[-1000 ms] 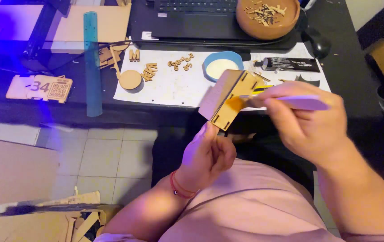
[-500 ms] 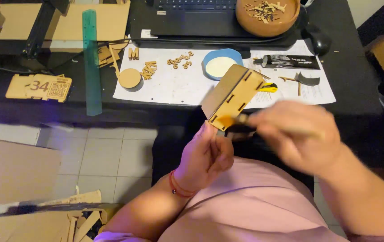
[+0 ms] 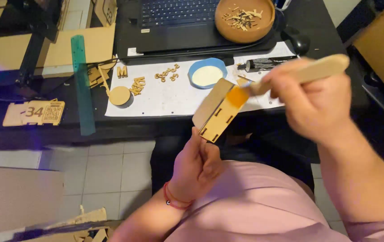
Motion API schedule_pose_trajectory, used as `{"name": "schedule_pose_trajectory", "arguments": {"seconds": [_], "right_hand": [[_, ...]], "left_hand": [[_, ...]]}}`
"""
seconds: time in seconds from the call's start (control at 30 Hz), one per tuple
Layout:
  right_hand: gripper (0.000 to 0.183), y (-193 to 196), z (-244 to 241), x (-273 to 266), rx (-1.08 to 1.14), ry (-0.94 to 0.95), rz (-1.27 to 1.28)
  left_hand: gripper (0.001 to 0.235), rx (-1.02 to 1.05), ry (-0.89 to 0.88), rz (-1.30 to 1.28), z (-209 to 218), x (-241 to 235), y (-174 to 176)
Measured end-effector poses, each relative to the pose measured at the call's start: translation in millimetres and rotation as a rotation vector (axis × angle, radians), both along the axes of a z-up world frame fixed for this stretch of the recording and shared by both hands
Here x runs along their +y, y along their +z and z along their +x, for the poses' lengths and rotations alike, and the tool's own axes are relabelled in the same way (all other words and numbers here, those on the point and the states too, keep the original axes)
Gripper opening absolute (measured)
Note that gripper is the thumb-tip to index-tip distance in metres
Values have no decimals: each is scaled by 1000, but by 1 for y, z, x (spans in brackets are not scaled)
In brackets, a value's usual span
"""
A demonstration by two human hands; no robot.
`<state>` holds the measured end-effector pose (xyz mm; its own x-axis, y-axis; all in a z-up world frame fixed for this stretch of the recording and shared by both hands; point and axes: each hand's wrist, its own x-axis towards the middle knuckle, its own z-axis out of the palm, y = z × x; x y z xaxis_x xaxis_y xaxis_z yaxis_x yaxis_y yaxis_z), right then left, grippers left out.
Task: Applying a liquid coating to laser-cut wooden panels using a brush at a finishing station.
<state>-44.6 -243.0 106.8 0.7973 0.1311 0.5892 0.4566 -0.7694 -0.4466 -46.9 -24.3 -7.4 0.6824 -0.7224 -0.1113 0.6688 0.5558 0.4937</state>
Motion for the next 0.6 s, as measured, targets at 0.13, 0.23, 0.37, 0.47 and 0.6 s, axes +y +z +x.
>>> {"name": "schedule_pose_trajectory", "arguments": {"seconds": [0.13, 0.23, 0.37, 0.47, 0.6], "right_hand": [[17, -11, 9, -30, -126, -36, 257], [24, -18, -7, -44, -149, -11, 456], [25, -6, -26, -17, -26, 16, 357], [23, -6, -12, -27, -105, 32, 14], [21, -40, -8, -75, -325, -141, 247]], "left_hand": [[56, 119, 104, -73, 0, -2, -9], [57, 171, 32, -101, 2, 2, -15], [57, 169, -43, -144, -1, 1, -10], [71, 103, -89, -69, -2, -2, 2], [70, 90, -9, -64, 2, -4, 6]]}}
